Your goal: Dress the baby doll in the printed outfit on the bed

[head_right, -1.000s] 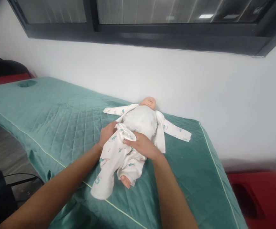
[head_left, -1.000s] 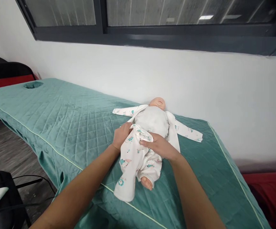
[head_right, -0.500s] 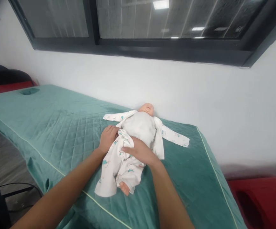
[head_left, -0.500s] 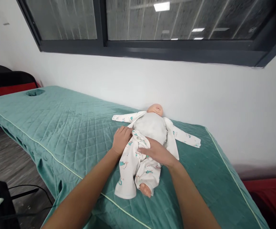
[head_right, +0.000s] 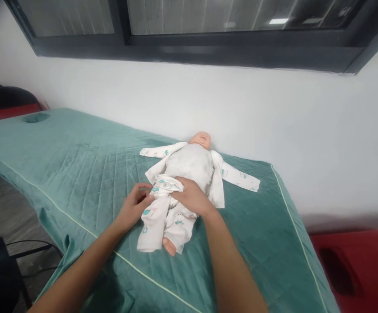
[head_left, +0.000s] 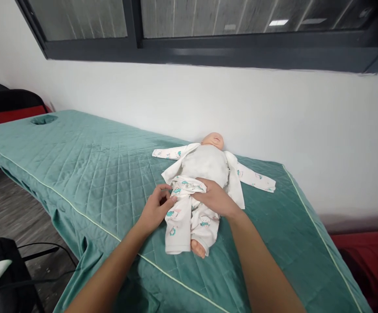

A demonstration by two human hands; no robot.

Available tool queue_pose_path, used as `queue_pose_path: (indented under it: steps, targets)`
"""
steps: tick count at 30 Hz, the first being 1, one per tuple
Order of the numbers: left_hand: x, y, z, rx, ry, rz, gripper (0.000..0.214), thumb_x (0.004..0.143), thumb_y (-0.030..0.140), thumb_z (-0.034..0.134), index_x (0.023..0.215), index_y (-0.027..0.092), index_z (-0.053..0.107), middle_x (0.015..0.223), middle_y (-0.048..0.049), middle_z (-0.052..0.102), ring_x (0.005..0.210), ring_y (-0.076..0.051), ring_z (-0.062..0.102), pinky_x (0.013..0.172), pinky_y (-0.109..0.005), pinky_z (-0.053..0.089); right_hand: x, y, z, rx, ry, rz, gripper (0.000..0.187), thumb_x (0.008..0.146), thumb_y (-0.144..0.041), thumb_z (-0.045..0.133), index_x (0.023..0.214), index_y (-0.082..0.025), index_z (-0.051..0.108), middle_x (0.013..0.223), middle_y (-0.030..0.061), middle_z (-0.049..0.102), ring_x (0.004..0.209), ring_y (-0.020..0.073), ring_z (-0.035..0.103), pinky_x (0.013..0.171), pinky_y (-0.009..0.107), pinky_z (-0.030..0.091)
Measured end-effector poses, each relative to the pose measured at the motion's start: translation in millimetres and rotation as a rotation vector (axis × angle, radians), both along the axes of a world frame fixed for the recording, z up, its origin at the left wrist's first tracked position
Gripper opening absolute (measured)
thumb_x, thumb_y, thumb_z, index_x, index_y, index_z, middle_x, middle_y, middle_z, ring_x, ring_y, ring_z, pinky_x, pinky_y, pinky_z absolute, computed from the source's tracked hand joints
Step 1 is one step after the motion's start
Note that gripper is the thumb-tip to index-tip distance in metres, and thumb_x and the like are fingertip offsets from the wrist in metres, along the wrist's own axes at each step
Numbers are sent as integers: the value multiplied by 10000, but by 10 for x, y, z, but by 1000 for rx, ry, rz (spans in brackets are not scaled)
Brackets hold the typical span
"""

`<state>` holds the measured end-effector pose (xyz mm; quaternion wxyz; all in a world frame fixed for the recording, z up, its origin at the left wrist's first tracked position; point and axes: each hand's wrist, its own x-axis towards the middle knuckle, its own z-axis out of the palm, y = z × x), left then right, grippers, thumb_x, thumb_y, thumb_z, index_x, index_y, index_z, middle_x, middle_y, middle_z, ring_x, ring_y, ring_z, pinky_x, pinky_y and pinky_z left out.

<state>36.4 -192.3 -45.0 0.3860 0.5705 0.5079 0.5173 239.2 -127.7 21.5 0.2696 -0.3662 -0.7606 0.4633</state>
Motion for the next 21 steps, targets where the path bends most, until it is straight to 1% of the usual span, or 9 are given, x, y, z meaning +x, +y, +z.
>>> queue_pose_path:
  steps: [2,5,9,12,14,17,21]
  targets:
    - [5,-13,6,11,18,-15,343,891,422,565,1155,209,513,644,75,448,578,-105,439,563,-221,340,2,12,-12,7,-10,-18,324,778,-193,571,1084,-173,676,1088,36,710,996,224,633,871,324,489]
    - [15,30,7,65,89,42,292,919,397,519,1139,205,535,661,54,509,618,-123,501,612,-239,384,6,17,-15,10,-18,-12,306,780,-211,564,1065,-165,667,1094,45,704,997,232,627,862,324,487]
    - [13,212,-14,124,255,132,255,929,371,501,1126,215,547,781,11,647,726,-154,606,705,-263,433,13,14,-8,8,-3,-1,303,803,-230,555,1084,-172,653,1117,49,695,1016,238,620,888,337,476]
    - [4,388,-30,172,413,170,234,933,356,496,1107,229,588,907,-18,702,803,-171,645,750,-274,448,24,22,-18,23,-1,-34,271,812,-240,555,1058,-178,651,1073,37,697,1009,236,618,887,329,468]
    - [-2,483,-32,218,480,169,241,948,352,472,1110,229,602,991,-34,716,854,-179,659,781,-280,455,32,32,-27,26,-16,-62,252,809,-242,560,1038,-180,646,1030,31,695,984,232,619,868,322,468]
    - [-6,570,-25,261,538,155,267,969,351,434,1135,227,603,1080,-39,715,912,-177,666,815,-273,461,40,45,-33,33,-38,-80,244,812,-238,558,1036,-180,636,1030,30,686,969,225,613,850,312,461]
    - [-10,611,-26,281,582,177,276,975,357,432,1153,233,602,1099,-35,709,954,-183,665,829,-266,457,38,62,-41,42,-32,-102,235,820,-240,550,1033,-172,622,1009,30,674,930,211,602,818,299,454]
